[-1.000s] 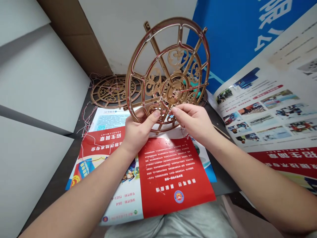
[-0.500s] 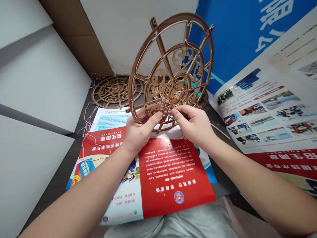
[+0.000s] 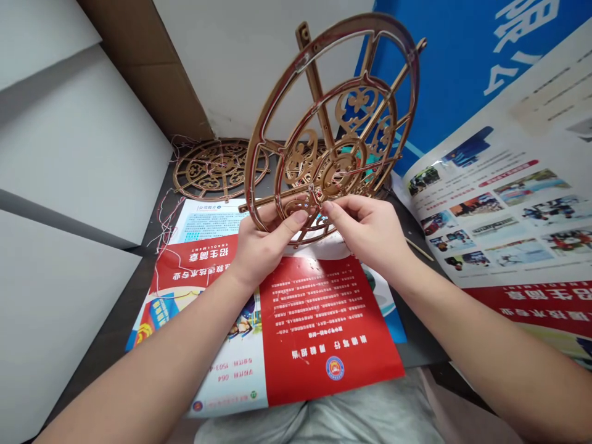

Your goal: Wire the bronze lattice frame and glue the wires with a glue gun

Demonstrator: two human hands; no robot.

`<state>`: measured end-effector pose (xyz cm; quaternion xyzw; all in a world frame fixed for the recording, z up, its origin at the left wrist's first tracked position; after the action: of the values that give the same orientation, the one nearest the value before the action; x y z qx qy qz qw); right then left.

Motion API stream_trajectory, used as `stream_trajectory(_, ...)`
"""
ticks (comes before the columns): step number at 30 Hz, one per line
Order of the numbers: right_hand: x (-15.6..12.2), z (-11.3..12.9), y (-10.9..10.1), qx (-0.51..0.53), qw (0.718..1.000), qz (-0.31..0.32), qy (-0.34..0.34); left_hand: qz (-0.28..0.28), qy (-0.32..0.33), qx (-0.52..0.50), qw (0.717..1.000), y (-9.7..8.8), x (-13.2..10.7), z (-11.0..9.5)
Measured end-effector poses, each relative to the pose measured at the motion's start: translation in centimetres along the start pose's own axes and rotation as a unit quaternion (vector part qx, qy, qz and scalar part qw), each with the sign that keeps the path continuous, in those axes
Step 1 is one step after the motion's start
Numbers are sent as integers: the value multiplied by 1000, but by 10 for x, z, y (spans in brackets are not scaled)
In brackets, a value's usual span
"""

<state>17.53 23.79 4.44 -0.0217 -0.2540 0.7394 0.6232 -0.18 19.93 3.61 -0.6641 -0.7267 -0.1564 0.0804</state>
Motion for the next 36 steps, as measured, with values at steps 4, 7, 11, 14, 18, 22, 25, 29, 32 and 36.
stream_trajectory(4, 1, -2, 0, 2, 1000, 1, 23, 4, -5, -13, 1000, 0, 0, 2)
stream_trajectory(7, 3, -4, -1, 3, 1000, -3, 26, 1, -8, -8, 1000, 0, 0, 2)
stream_trajectory(11, 5, -7, 0, 6, 999, -5, 40, -5, -10, -6, 1000, -1, 0, 2)
stream_trajectory(14, 6, -9, 2, 32, 998, 9, 54, -6, -16, -9, 1000, -1, 1, 3)
stream_trajectory(18, 6, -10, 4, 53, 997, 18, 58, -8, -19, -2, 1000, -1, 1, 3)
stream_trajectory(22, 6, -11, 5, 58, 997, 19, 51, -8, -19, 8, 1000, 0, 1, 1)
stream_trajectory(25, 6, -11, 5, 54, 997, 17, 48, -10, -19, 11, 1000, 0, 1, 0)
stream_trajectory(29, 6, -9, 4, 50, 997, 9, 60, -8, -18, 11, 1000, 1, 1, 0)
stream_trajectory(32, 6, -7, 3, 46, 997, 1, 65, 0, -10, 4, 1000, 1, 0, 1)
stream_trajectory(36, 6, -7, 3, 35, 997, -4, 64, -2, 6, 9, 1000, 2, 0, 0)
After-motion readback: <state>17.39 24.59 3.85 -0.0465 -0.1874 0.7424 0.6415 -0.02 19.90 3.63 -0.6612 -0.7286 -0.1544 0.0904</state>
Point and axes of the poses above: each hand's wrist, its own x-axis towards the middle knuckle, its own y-axis out of the palm, z = x × y, the point moved 4 cm from there along x, towards the middle knuckle, and after that the axes turned 2 degrees about -x, right-handed, at the moved point
